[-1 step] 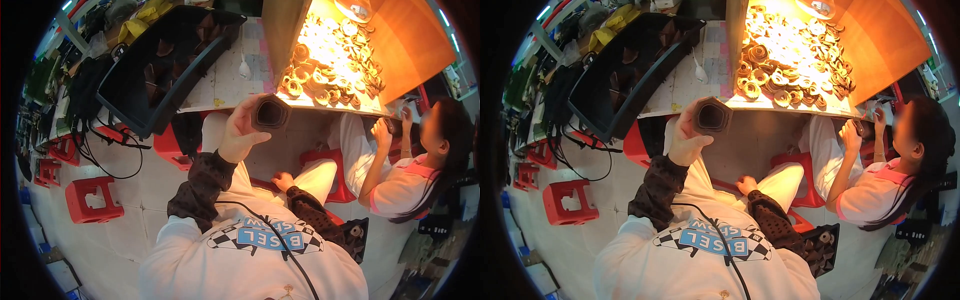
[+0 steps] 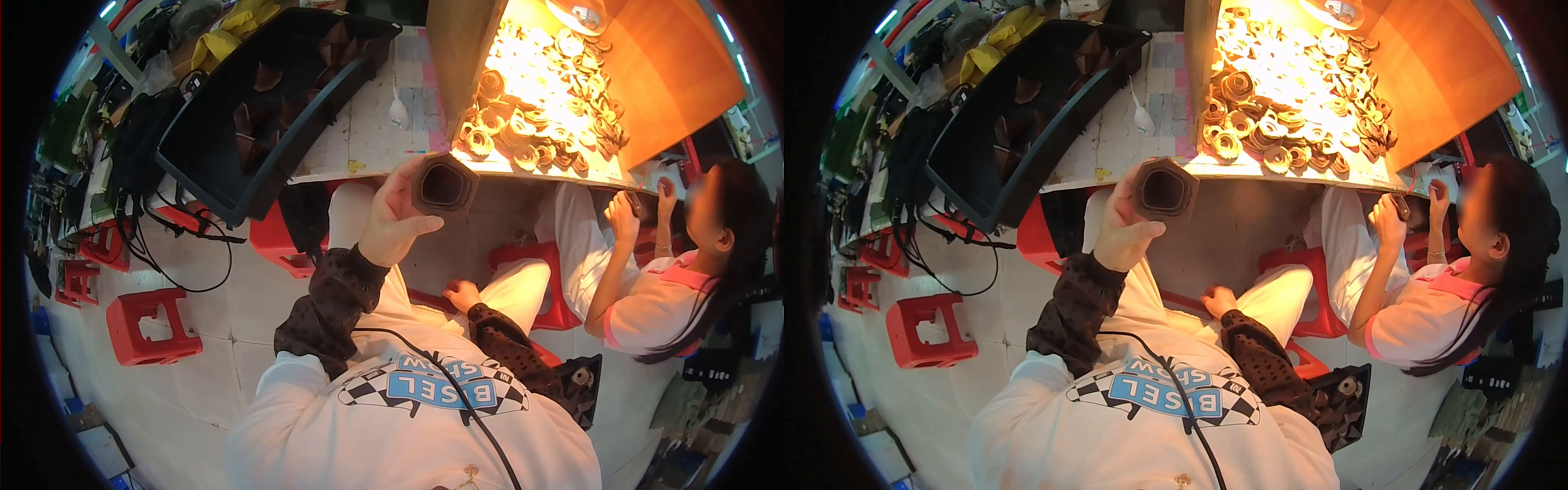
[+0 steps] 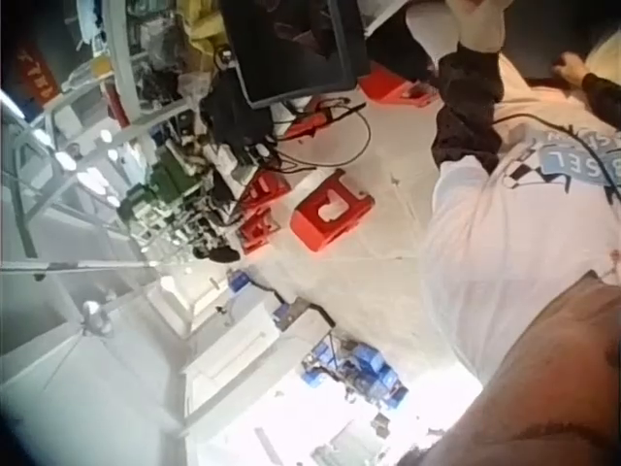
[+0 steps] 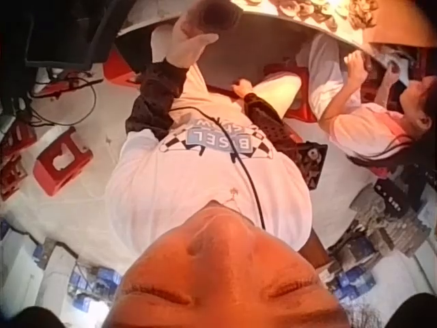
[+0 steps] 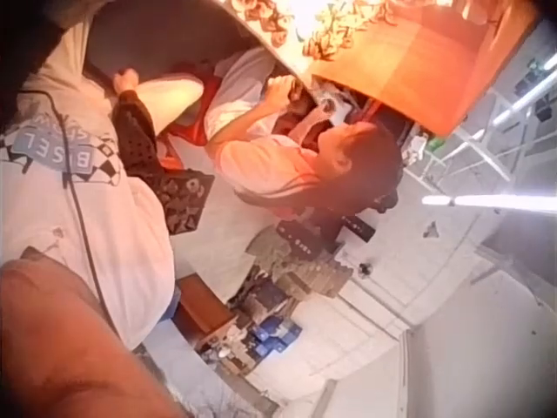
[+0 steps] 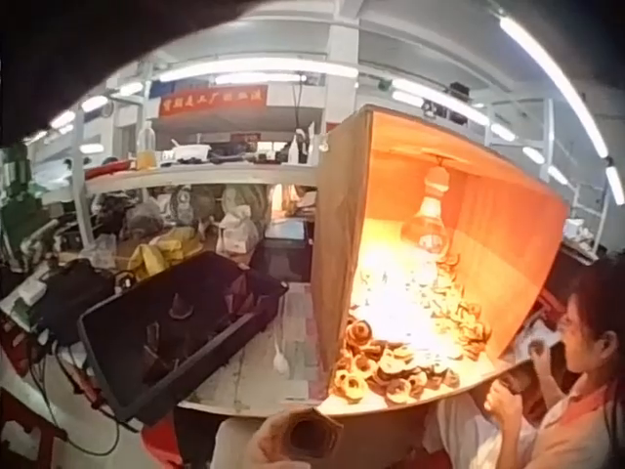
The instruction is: The person applies glue from a glue bottle to plastic components, then joins the components together by hand.
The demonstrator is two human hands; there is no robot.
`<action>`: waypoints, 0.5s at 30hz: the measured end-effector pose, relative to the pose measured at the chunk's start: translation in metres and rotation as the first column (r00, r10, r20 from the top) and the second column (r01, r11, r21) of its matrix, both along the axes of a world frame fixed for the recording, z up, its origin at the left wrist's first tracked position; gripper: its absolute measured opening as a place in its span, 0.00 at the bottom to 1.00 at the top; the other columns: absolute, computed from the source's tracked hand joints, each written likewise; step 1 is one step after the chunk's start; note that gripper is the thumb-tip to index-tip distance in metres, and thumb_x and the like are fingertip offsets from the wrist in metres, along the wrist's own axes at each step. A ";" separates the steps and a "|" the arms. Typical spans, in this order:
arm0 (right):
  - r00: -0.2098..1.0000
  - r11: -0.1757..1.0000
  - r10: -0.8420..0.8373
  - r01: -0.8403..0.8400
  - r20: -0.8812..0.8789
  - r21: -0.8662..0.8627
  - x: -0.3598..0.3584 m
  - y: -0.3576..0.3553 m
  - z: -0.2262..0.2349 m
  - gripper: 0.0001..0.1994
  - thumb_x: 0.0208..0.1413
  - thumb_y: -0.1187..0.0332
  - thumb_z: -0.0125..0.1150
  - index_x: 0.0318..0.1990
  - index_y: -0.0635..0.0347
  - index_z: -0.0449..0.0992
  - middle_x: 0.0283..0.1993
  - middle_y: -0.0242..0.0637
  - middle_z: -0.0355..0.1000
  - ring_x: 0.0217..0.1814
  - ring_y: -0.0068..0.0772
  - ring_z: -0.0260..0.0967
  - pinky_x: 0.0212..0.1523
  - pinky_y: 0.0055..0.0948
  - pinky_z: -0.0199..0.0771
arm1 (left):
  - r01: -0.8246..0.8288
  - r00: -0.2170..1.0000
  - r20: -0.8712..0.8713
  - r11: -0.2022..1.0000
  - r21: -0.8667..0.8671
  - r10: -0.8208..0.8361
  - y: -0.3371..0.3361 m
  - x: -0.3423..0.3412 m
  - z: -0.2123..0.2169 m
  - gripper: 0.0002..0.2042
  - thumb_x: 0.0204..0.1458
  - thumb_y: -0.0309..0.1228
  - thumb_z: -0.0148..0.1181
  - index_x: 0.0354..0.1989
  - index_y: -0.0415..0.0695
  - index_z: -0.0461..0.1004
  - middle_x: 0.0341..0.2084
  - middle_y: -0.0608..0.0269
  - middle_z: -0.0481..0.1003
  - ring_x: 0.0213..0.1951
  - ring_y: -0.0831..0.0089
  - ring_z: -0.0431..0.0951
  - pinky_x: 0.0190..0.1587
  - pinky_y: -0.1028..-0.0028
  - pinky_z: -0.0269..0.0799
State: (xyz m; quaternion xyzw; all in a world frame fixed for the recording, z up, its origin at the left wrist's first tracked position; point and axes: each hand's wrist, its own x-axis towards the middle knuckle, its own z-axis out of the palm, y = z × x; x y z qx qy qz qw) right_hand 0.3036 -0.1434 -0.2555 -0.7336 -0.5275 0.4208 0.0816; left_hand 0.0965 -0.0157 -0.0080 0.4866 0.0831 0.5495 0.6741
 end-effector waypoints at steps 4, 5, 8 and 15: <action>0.999 1.000 -0.028 0.029 -0.015 0.013 0.002 -0.004 0.003 0.17 0.46 0.61 0.63 0.40 0.65 0.77 0.40 0.50 0.75 0.45 0.48 0.73 0.46 0.37 0.71 | 0.321 0.930 0.263 0.914 -0.248 -0.255 -0.008 0.021 -0.016 0.38 0.42 0.20 0.66 0.64 0.42 0.53 0.58 0.61 0.62 0.61 0.71 0.61 0.63 0.67 0.57; 1.000 0.999 -0.025 0.025 -0.007 0.046 0.002 -0.006 0.003 0.16 0.46 0.62 0.64 0.39 0.65 0.77 0.38 0.50 0.75 0.42 0.47 0.73 0.45 0.36 0.71 | 0.426 0.885 0.328 0.860 -0.282 -0.331 -0.010 0.027 -0.019 0.38 0.44 0.21 0.65 0.65 0.42 0.52 0.58 0.61 0.62 0.61 0.71 0.61 0.63 0.67 0.57; 0.999 0.996 -0.034 0.034 -0.004 0.080 0.005 -0.008 0.003 0.16 0.46 0.62 0.64 0.38 0.66 0.77 0.37 0.50 0.76 0.40 0.46 0.74 0.43 0.35 0.72 | 0.510 0.840 0.378 0.803 -0.307 -0.389 -0.018 0.042 -0.028 0.39 0.46 0.28 0.66 0.65 0.40 0.50 0.61 0.55 0.58 0.63 0.62 0.59 0.67 0.61 0.51; 0.993 0.992 -0.076 0.084 -0.086 0.093 0.004 -0.009 0.002 0.17 0.46 0.61 0.63 0.39 0.66 0.77 0.37 0.53 0.75 0.43 0.50 0.73 0.45 0.39 0.71 | 0.653 0.751 0.398 0.683 -0.328 -0.527 -0.031 0.050 -0.036 0.37 0.51 0.34 0.63 0.66 0.42 0.48 0.63 0.51 0.55 0.60 0.56 0.64 0.64 0.60 0.59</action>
